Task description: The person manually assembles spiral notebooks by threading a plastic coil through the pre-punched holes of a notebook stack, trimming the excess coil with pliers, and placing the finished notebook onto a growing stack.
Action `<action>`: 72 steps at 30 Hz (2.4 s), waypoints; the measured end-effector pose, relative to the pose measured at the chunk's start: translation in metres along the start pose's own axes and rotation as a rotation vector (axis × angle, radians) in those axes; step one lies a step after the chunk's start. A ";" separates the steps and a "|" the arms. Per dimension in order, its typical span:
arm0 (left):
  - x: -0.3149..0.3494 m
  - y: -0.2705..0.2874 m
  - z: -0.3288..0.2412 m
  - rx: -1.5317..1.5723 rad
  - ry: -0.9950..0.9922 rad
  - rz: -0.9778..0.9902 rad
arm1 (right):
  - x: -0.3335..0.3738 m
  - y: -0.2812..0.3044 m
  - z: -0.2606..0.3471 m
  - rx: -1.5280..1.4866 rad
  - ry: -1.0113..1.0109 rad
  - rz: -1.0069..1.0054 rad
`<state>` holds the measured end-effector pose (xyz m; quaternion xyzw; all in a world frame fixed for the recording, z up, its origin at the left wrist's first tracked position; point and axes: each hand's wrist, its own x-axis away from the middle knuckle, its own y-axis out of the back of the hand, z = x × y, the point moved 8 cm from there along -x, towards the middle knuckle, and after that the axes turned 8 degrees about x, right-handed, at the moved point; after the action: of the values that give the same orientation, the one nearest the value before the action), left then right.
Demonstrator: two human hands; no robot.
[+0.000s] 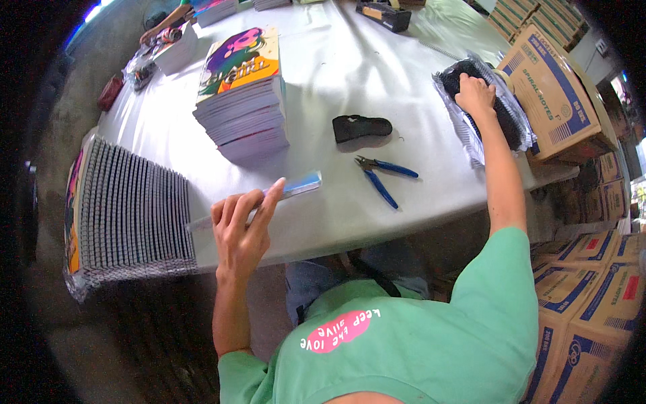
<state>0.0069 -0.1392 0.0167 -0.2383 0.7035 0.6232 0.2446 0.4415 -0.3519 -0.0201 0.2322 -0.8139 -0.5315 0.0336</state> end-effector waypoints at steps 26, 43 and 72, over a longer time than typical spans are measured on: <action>-0.011 -0.020 0.014 -0.194 0.100 -0.123 | 0.239 0.135 0.222 -1.849 0.553 0.491; 0.008 -0.020 -0.003 -0.128 0.118 -0.186 | 0.194 0.160 0.176 -1.491 0.714 0.176; 0.015 -0.016 0.011 -0.119 0.301 -0.136 | 0.214 0.154 0.197 -1.639 0.519 0.185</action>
<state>0.0056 -0.1304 -0.0063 -0.3900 0.6765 0.6030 0.1634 0.1388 -0.2224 -0.0107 0.1816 -0.1563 -0.8762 0.4183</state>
